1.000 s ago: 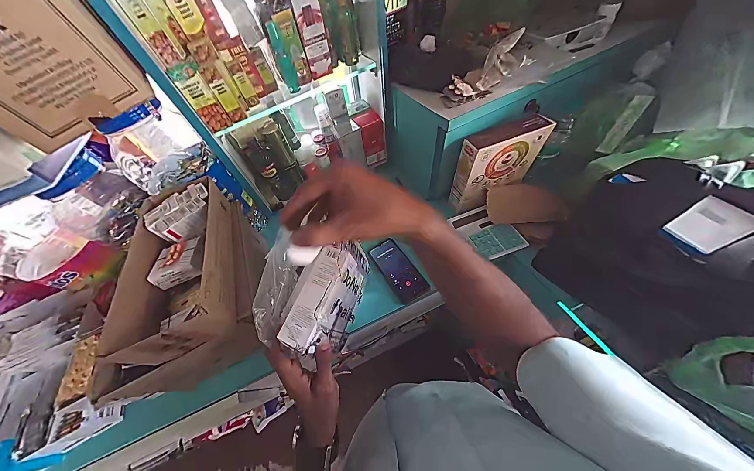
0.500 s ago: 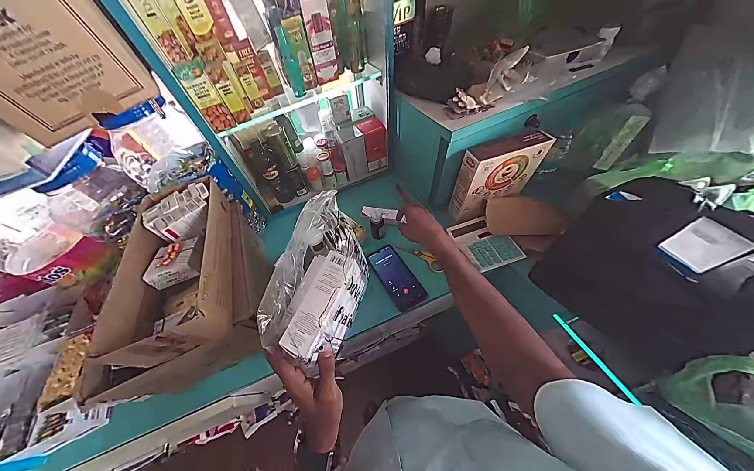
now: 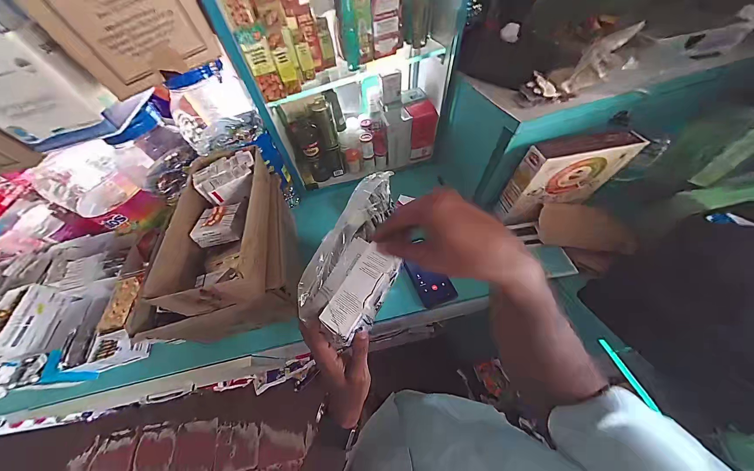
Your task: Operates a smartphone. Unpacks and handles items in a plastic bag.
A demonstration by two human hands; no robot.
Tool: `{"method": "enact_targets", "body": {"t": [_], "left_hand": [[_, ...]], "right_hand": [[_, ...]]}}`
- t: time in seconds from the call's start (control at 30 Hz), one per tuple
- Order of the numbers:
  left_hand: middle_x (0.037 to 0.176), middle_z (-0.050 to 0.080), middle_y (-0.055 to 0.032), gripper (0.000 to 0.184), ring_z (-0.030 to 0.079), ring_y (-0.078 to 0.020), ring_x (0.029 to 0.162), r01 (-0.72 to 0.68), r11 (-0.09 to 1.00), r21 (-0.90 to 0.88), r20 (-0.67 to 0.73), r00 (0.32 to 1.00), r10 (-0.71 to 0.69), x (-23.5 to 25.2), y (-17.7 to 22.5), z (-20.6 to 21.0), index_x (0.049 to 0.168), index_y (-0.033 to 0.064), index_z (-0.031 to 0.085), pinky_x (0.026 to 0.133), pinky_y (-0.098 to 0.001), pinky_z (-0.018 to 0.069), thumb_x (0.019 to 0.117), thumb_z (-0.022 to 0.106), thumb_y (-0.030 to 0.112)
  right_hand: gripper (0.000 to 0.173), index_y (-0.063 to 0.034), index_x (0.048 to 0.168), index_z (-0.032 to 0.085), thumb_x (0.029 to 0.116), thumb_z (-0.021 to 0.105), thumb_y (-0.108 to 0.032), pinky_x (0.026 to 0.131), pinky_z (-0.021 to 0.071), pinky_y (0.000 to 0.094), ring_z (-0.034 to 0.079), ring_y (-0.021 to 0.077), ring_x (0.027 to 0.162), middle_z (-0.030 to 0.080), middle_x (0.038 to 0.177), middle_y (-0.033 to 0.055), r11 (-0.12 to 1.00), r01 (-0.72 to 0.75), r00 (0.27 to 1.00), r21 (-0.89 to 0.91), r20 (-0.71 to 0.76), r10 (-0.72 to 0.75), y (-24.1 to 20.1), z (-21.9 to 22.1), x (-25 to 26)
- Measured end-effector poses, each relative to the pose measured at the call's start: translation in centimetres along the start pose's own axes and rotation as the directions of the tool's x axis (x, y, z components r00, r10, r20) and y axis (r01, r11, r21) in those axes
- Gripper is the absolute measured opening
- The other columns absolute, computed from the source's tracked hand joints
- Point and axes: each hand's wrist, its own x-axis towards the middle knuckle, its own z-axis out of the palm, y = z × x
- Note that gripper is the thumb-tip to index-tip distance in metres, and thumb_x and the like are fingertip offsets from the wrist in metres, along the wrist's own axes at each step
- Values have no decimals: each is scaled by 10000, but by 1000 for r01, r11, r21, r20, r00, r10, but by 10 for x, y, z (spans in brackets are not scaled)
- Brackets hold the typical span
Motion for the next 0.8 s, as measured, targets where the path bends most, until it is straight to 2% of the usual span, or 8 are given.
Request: {"method": "enact_targets", "body": {"t": [0.07, 0.1, 0.27, 0.33, 0.43, 0.6, 0.7, 0.8], "left_hand": [[1481, 421, -140, 847, 485, -127, 1348, -13, 1000, 13, 12, 1000, 13, 0, 2, 1, 1524, -25, 247, 1122, -315, 445, 931, 713, 361], [1470, 423, -163, 842, 479, -130, 1350, -24, 999, 46, 15, 1000, 23, 1, 3, 0, 1502, -54, 267, 1123, -310, 438, 928, 711, 373], [1487, 345, -336, 818, 421, -241, 1396, 0, 986, 167, 18, 1000, -3, 5, 11, -3, 1434, -149, 360, 1147, -339, 398, 910, 726, 362], [1485, 339, -359, 805, 416, -269, 1397, 5, 984, 178, 20, 1000, -9, 7, 12, 0, 1417, -162, 373, 1147, -350, 395, 906, 728, 349], [1490, 336, -345, 786, 411, -276, 1400, -7, 987, 162, 23, 1000, 3, 10, 12, 2, 1430, -143, 388, 1150, -360, 398, 912, 735, 336], [1526, 305, -356, 734, 358, -320, 1438, 5, 976, 218, 18, 1000, -9, 13, 15, 5, 1412, -97, 466, 1172, -392, 356, 912, 726, 373], [1501, 326, -367, 764, 374, -318, 1423, 6, 975, 220, 6, 1000, -8, 12, 14, 6, 1413, -136, 433, 1170, -387, 356, 908, 728, 355], [1527, 289, -385, 838, 351, -304, 1450, 7, 977, 211, 12, 1000, -9, 10, 11, 7, 1448, -177, 343, 1185, -368, 330, 916, 719, 350]], "right_hand": [[101, -115, 984, 765, 931, 680, -111, 902, 518, 511, 683, 268, 970, 729, 945, 73, 962, 71, 969, -264, 247, -3, -15, 20, 24], [71, -90, 940, 731, 920, 664, -82, 916, 471, 541, 663, 306, 979, 706, 918, 99, 929, 90, 953, -359, 301, 24, -16, 30, 35], [164, -36, 872, 688, 968, 581, -115, 1011, 367, 607, 652, 342, 961, 695, 902, 140, 850, 53, 900, -524, 394, 186, -12, 52, 70], [212, -31, 900, 687, 993, 564, -176, 1054, 322, 637, 644, 353, 1006, 700, 950, 148, 815, 50, 883, -577, 406, 233, -12, 60, 80], [237, -49, 873, 687, 955, 635, -265, 1039, 328, 648, 647, 346, 973, 697, 914, 135, 805, 41, 883, -592, 398, 247, -8, 67, 92], [149, -49, 913, 693, 887, 691, -196, 979, 366, 619, 644, 354, 995, 701, 938, 143, 796, -7, 917, -605, 314, 246, -8, 78, 96], [145, -10, 988, 721, 900, 688, -121, 1078, 332, 659, 632, 388, 1085, 711, 1018, 175, 842, -88, 938, -532, 239, 250, -12, 86, 91], [152, -31, 1020, 735, 892, 708, -108, 1125, 320, 636, 637, 357, 1070, 716, 1012, 147, 848, -155, 944, -507, 178, 279, -13, 94, 90]]}}
